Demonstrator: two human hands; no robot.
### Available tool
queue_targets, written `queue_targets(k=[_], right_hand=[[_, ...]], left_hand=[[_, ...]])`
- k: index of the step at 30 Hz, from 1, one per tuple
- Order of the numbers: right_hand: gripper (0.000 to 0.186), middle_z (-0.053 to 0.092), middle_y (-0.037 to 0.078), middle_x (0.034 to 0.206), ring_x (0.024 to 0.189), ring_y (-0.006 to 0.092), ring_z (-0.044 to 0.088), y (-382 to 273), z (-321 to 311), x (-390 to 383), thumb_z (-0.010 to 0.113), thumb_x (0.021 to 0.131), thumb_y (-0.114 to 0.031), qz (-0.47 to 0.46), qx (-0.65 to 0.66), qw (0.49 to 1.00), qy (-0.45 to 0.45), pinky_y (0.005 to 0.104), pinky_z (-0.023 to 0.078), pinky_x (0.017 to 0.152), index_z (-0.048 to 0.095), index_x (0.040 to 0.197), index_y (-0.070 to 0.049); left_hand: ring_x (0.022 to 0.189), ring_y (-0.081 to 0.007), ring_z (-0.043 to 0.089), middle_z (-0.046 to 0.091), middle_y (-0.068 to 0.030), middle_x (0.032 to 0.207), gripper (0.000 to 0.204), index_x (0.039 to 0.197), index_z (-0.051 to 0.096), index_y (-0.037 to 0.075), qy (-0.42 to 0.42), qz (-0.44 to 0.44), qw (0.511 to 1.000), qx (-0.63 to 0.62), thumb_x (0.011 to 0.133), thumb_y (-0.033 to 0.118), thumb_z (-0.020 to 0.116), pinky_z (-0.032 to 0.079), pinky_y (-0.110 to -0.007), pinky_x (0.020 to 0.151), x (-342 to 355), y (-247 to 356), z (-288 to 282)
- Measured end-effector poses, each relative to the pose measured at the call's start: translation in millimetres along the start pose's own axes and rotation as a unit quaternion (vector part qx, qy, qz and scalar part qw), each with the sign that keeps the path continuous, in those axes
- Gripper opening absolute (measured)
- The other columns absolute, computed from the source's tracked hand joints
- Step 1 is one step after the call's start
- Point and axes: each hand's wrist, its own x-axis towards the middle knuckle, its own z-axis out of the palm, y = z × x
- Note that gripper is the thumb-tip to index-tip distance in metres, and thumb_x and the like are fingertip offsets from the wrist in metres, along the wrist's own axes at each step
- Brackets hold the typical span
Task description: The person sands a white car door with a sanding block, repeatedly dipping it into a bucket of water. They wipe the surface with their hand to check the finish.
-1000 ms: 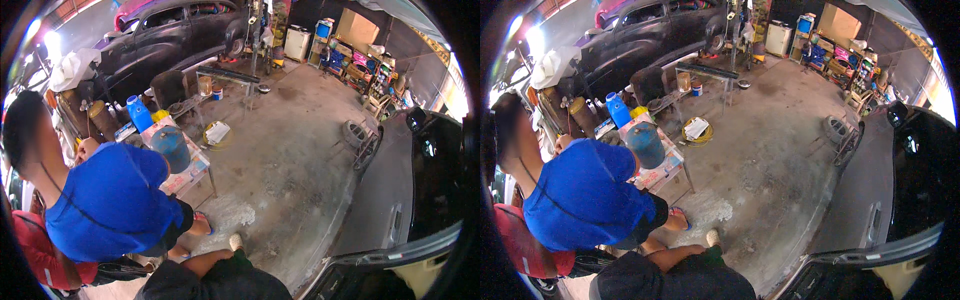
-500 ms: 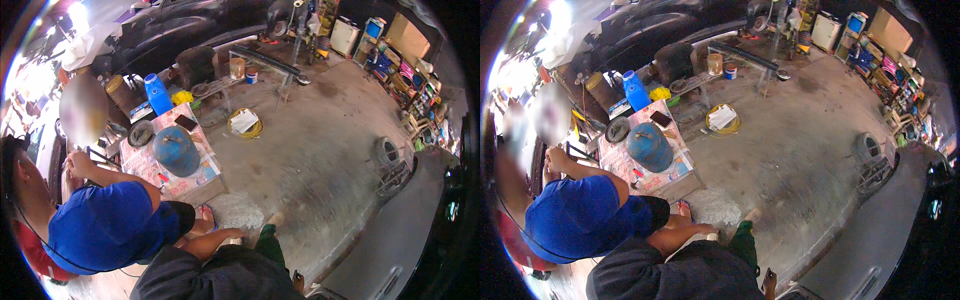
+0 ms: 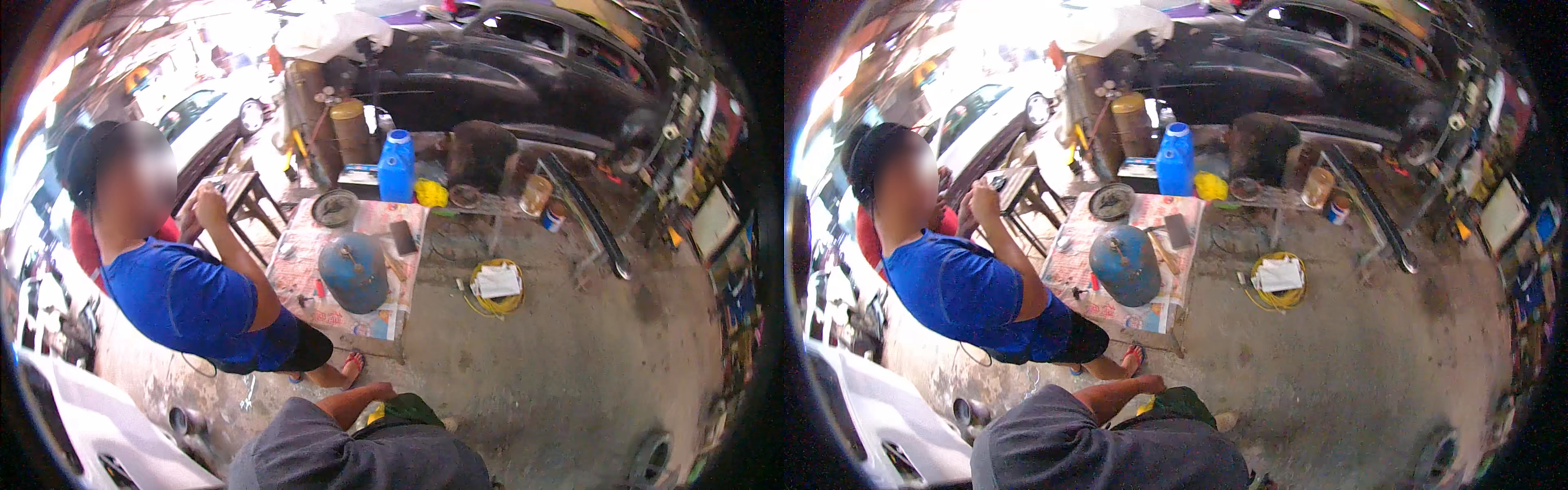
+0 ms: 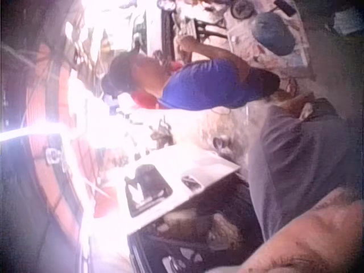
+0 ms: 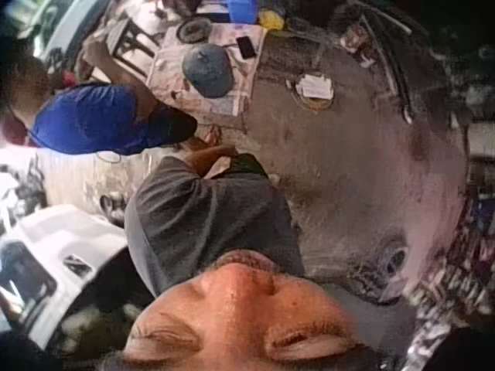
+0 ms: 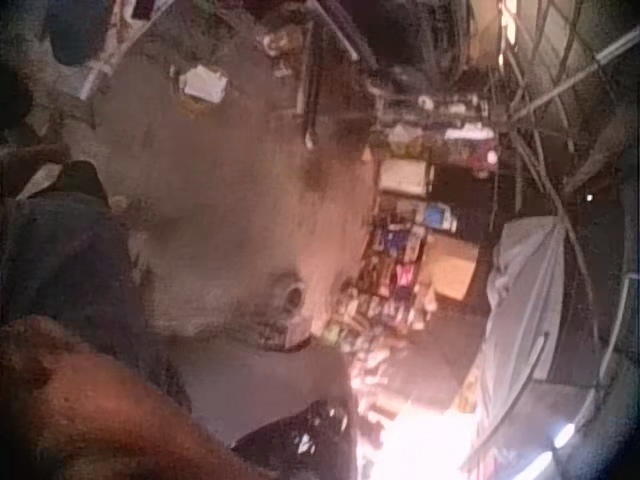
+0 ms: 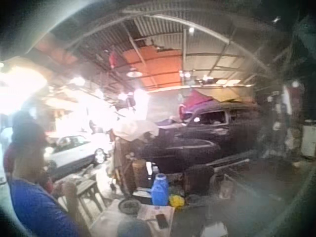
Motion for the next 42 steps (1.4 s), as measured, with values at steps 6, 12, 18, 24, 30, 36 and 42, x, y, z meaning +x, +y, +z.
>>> queue_targets(k=[6,12,18,24,30,36,42], right_hand=[[0.06,0.061,0.022,0.141,0.129,0.0313,0.059,-103,-106,125,0.059,0.1,-0.05,-0.082,0.041,0.995,0.025,0.0432,0.045,0.11,0.06,0.142,-0.008],[0.056,0.062,0.021,0.138,0.128,0.0312,0.06,-81,-106,220,0.063,0.098,-0.043,-0.124,0.068,0.99,0.017,0.0442,0.047,0.108,0.06,0.142,-0.008],[0.048,0.069,0.018,0.121,0.114,0.0326,0.067,-116,-64,264,0.072,0.091,-0.005,-0.039,-0.127,0.988,-0.077,0.047,0.052,0.099,0.058,0.137,-0.003],[0.049,0.068,0.02,0.124,0.116,0.0342,0.066,-214,-69,269,0.071,0.091,-0.008,-0.058,-0.128,0.983,-0.116,0.0468,0.051,0.1,0.056,0.138,-0.002],[0.05,0.068,0.021,0.127,0.118,0.0357,0.066,-299,-63,327,0.07,0.092,-0.01,-0.103,-0.171,0.968,-0.154,0.0466,0.05,0.102,0.055,0.139,-0.002],[0.051,0.067,0.022,0.131,0.121,0.0373,0.065,-408,-53,417,0.069,0.093,-0.013,-0.169,-0.224,0.94,-0.193,0.0464,0.05,0.103,0.054,0.141,-0.002],[0.052,0.071,0.019,0.123,0.112,0.0301,0.068,-557,-17,519,0.072,0.094,-0.02,-0.193,-0.384,0.875,-0.225,0.0421,0.052,0.097,0.058,0.141,-0.006]], left_hand=[[0.125,-0.0464,0.062,0.064,-0.0281,0.137,0.082,0.147,0.055,0.006,0.102,-0.199,0.914,-0.339,0.094,0.069,0.05,0.048,-0.053,0.107,50,88,-17],[0.125,-0.0441,0.062,0.066,-0.0259,0.133,0.071,0.142,0.059,0.007,0.095,-0.191,0.928,-0.304,0.097,0.06,0.05,0.047,-0.053,0.107,95,89,-56],[0.113,-0.042,0.068,0.071,-0.0206,0.123,0.04,0.119,0.073,0.007,0.091,0.014,0.991,-0.1,0.1,0.037,0.054,0.054,-0.054,0.095,161,43,-116],[0.107,-0.0391,0.07,0.074,-0.019,0.114,0.032,0.107,0.078,0.009,0.103,0.003,0.986,-0.131,0.095,0.031,0.057,0.055,-0.052,0.093,229,-4,-182],[0.108,-0.0389,0.071,0.071,-0.0218,0.122,0.044,0.128,0.07,0.01,0.089,-0.067,0.971,-0.21,0.102,0.039,0.052,0.054,-0.049,0.096,230,-1,-231],[0.112,-0.0389,0.07,0.072,-0.022,0.124,0.056,0.134,0.065,0.002,0.046,-0.209,0.919,-0.331,0.1,0.046,0.058,0.054,-0.048,0.096,169,10,-292],[0.115,-0.0371,0.069,0.07,-0.0228,0.129,0.062,0.134,0.064,0.0,0.297,-0.241,0.769,-0.513,0.097,0.05,0.066,0.053,-0.047,0.096,135,15,-321]])
